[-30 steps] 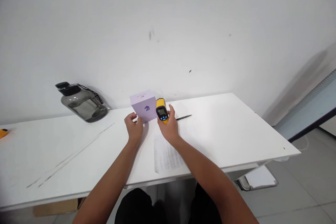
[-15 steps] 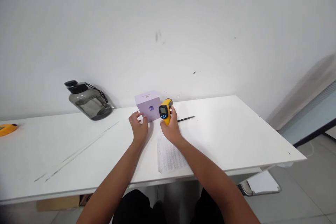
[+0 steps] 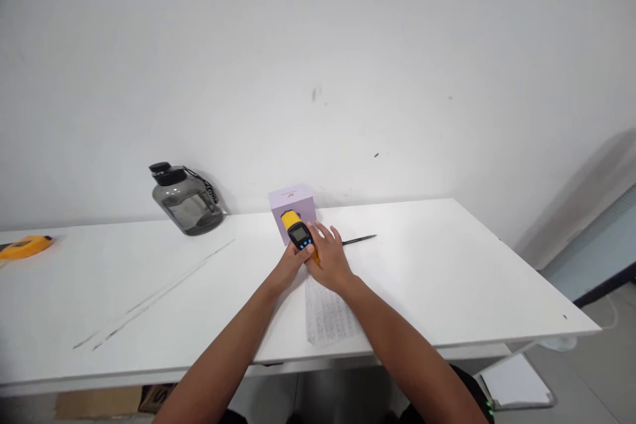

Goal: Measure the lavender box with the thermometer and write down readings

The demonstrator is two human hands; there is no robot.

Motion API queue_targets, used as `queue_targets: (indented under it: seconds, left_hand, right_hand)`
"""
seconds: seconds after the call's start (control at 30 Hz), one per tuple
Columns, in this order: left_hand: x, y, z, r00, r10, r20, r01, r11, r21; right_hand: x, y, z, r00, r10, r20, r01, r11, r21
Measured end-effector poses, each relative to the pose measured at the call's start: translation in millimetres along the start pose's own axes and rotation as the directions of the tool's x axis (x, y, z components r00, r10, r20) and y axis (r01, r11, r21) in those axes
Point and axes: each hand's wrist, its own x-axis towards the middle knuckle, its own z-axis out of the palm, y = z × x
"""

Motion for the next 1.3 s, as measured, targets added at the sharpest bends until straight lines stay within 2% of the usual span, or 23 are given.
queue_targets:
  seconds: [0.07, 0.17, 0.2, 0.27, 0.33, 0.47, 0.53, 0.63, 0.83, 0.9, 0.97, 1.07, 1.13, 1.2, 1.23, 1.27, 1.3]
  left_hand:
    - [-2.6, 3.6, 1.8, 0.999, -0.034, 0.025, 0.035, 0.998, -0.056]
    - [-5.3, 7.4, 2.4, 0.999, -0.011, -0.03, 0.009, 0.998, -0.068]
    - [-6.0, 8.1, 2.7, 0.999, 0.001, -0.047, -0.003, 0.998, -0.058]
    - [-7.0, 9.0, 4.1, 0.998, 0.006, -0.065, -0.007, 1.0, -0.028]
    - [-7.3, 9.5, 6.3, 0.997, -0.008, -0.081, 0.009, 1.0, 0.006]
    - [-4.9, 7.3, 8.4, 0.993, -0.001, -0.12, 0.011, 0.996, 0.087]
    - [-2.5, 3.2, 7.4, 0.991, 0.027, -0.135, -0.011, 0.993, 0.119]
    - [1.1, -5.2, 5.0, 0.983, 0.07, -0.169, -0.044, 0.987, 0.152]
    - [3.2, -13.5, 4.1, 0.974, 0.114, -0.197, -0.067, 0.971, 0.23]
    - [2.9, -14.3, 4.3, 0.974, 0.119, -0.193, -0.064, 0.961, 0.271]
    - [2.9, -15.7, 4.0, 0.977, 0.117, -0.18, -0.058, 0.951, 0.302]
    - [3.2, -18.2, 3.1, 0.982, 0.11, -0.157, -0.055, 0.946, 0.32]
    - [3.3, -18.5, 3.3, 0.983, 0.108, -0.147, -0.055, 0.945, 0.324]
    - [3.0, -16.8, 4.8, 0.983, 0.109, -0.151, -0.053, 0.941, 0.333]
    - [2.7, -15.4, 6.0, 0.981, 0.111, -0.161, -0.051, 0.94, 0.338]
    - [2.4, -13.8, 7.3, 0.979, 0.11, -0.173, -0.045, 0.939, 0.34]
    - [2.0, -12.3, 8.5, 0.977, 0.106, -0.185, -0.038, 0.94, 0.338]
  right_hand:
    - [2.9, -0.2, -7.4, 0.999, -0.037, 0.029, 0.039, 0.996, -0.074]
    - [8.4, 8.6, -25.5, 0.992, -0.118, 0.047, 0.125, 0.974, -0.191]
    - [10.2, 14.0, -32.0, 0.994, -0.103, 0.027, 0.106, 0.961, -0.256]
    - [12.8, 27.1, -42.7, 0.997, 0.045, -0.059, -0.064, 0.921, -0.385]
    - [13.6, 40.2, -47.8, 0.973, 0.221, -0.069, -0.226, 0.848, -0.479]
    - [11.2, 56.4, -43.5, 0.861, 0.503, 0.075, -0.369, 0.72, -0.588]
    - [10.5, 58.3, -40.4, 0.83, 0.547, 0.108, -0.388, 0.706, -0.592]
    - [11.0, 57.2, -42.5, 0.83, 0.545, 0.119, -0.395, 0.725, -0.564]
    - [4.8, 59.6, -63.9, 0.76, 0.612, 0.219, -0.451, 0.739, -0.5]
    - [4.4, 60.5, -68.9, 0.772, 0.599, 0.211, -0.429, 0.737, -0.523]
    - [8.6, 59.4, -72.4, 0.812, 0.557, 0.174, -0.395, 0.744, -0.539]
    - [18.1, 54.6, -79.6, 0.87, 0.493, 0.007, -0.432, 0.768, -0.472]
    - [16.9, 50.8, -86.4, 0.854, 0.509, -0.104, -0.512, 0.791, -0.336]
    - [4.3, 47.5, -92.6, 0.833, 0.536, -0.137, -0.554, 0.807, -0.205]
    - [-5.8, 46.1, -94.8, 0.841, 0.524, -0.135, -0.541, 0.822, -0.179]
    - [-17.2, 45.0, -96.1, 0.863, 0.488, -0.134, -0.505, 0.843, -0.182]
    - [-28.6, 43.9, -96.5, 0.903, 0.409, -0.132, -0.427, 0.887, -0.176]
